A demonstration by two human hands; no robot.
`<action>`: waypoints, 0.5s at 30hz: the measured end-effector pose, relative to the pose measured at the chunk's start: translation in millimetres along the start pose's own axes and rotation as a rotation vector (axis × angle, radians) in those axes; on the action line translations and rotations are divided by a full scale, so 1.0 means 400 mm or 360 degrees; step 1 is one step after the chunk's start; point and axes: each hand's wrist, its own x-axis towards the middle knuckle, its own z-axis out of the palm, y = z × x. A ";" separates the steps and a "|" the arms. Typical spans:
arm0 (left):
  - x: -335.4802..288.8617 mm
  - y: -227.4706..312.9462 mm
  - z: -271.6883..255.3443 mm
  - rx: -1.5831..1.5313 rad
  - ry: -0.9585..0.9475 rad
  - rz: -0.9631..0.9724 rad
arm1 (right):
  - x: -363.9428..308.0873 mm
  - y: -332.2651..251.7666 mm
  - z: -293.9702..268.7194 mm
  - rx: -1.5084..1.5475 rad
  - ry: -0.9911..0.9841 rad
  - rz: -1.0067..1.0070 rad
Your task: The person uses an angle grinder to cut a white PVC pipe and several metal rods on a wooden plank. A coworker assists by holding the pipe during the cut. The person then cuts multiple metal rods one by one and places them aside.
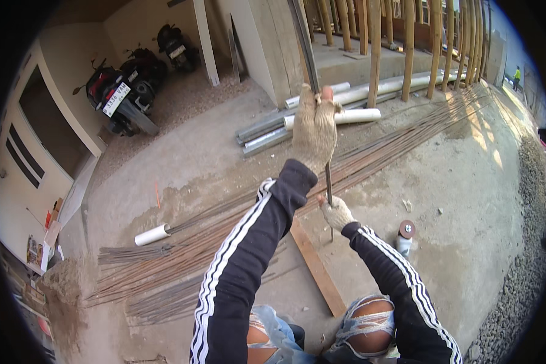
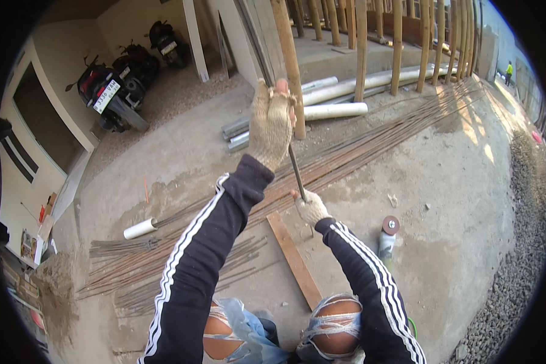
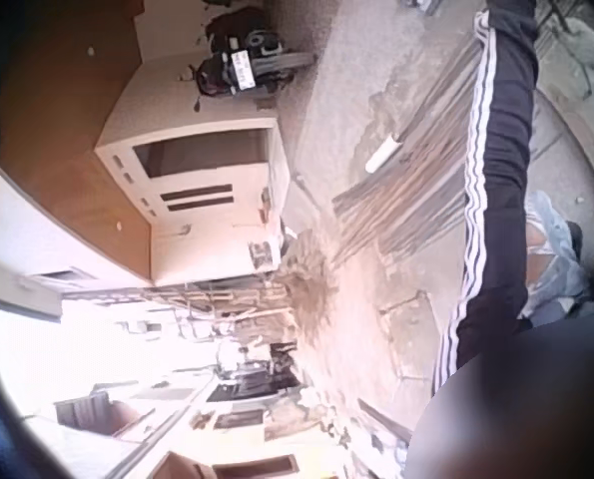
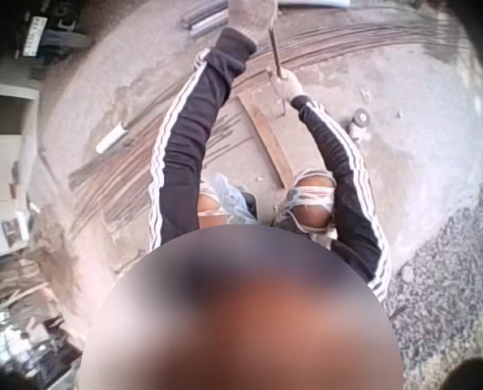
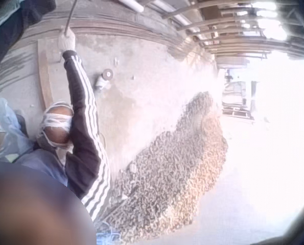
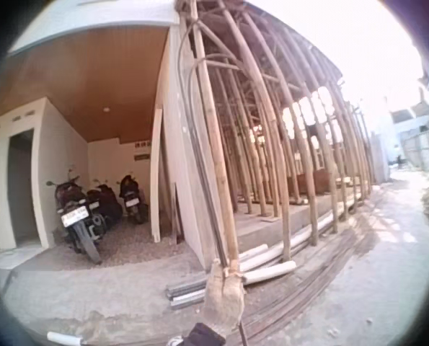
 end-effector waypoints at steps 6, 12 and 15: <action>0.034 -0.013 0.003 0.0285 0.0172 0.0026 | -0.010 -0.040 0.011 0.0000 0.0132 -0.0044; 0.146 0.118 0.012 0.0689 0.0289 0.0217 | -0.011 -0.168 0.038 0.0313 -0.0088 -0.0049; 0.191 0.201 0.009 0.0766 0.0314 0.0080 | -0.015 -0.291 0.068 0.0463 -0.0416 0.0106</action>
